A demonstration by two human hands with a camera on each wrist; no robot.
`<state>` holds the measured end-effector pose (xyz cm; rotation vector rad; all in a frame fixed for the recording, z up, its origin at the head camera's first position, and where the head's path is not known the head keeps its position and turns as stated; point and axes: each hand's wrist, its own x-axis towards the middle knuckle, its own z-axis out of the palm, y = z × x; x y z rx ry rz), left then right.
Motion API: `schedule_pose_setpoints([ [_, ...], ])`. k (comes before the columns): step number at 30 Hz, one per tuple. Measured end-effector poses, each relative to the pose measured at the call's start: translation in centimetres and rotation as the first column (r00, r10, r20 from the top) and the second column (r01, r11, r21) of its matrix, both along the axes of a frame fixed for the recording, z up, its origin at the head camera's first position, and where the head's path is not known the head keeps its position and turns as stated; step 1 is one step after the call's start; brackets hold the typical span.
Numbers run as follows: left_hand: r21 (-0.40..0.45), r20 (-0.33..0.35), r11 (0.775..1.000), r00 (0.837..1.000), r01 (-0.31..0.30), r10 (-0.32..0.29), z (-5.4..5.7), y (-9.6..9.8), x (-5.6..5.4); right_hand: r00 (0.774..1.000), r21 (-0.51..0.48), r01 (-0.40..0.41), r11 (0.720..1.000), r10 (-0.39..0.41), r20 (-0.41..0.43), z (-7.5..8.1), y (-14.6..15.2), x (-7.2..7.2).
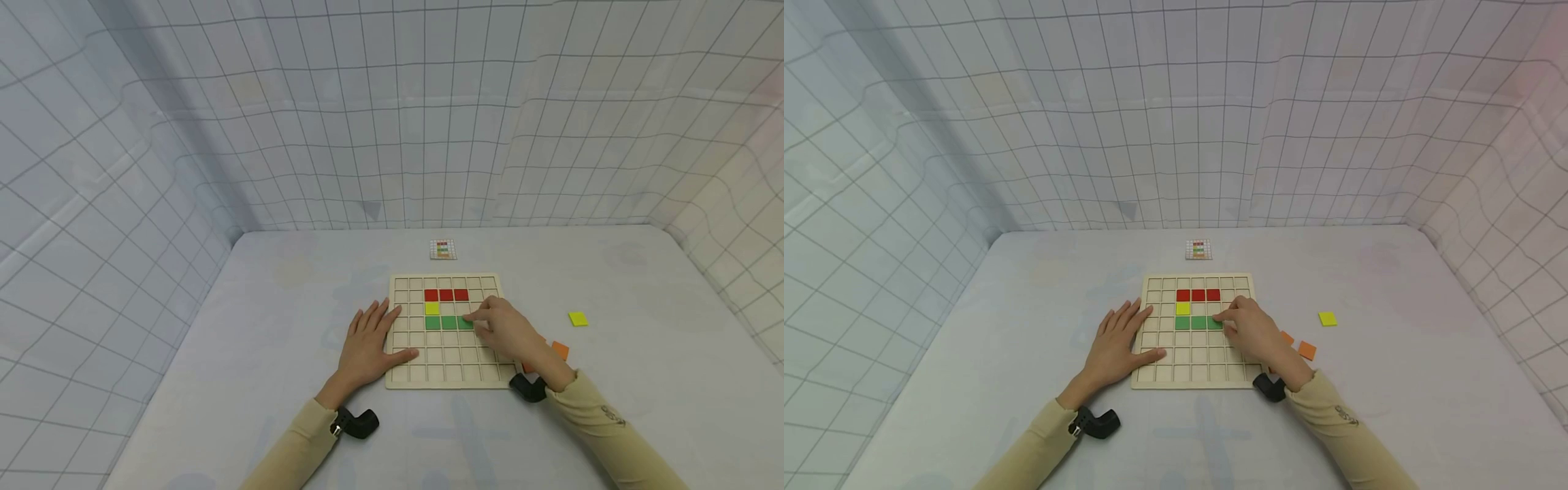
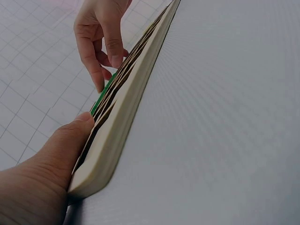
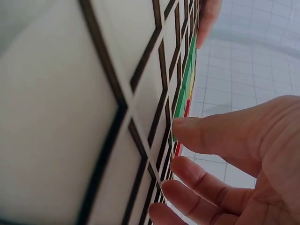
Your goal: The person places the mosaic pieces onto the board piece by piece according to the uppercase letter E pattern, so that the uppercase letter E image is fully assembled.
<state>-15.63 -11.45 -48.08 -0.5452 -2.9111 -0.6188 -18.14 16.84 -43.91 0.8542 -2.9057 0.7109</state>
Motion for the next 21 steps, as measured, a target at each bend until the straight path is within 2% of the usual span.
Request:
schedule_pose_setpoints([
  [7,0.006,-0.002,1.000,1.000,0.003,-0.003,0.1,0.0,0.1,0.999,-0.022,-0.039,0.999,0.040,0.034,0.0,0.5,0.4],
  [13,-0.003,-0.001,1.000,1.000,0.003,-0.003,0.1,0.1,0.1,0.995,-0.116,-0.098,0.988,0.101,0.022,0.0,2.0,1.0],
  [16,0.007,-0.011,1.000,1.000,0.008,-0.008,0.1,0.1,0.1,0.998,-0.166,-0.056,0.985,0.061,0.025,0.3,3.0,1.5],
  [21,0.015,-0.018,1.000,1.000,0.009,-0.009,0.0,0.0,0.1,0.997,-0.184,0.074,0.980,-0.074,0.007,1.0,4.9,2.1],
])
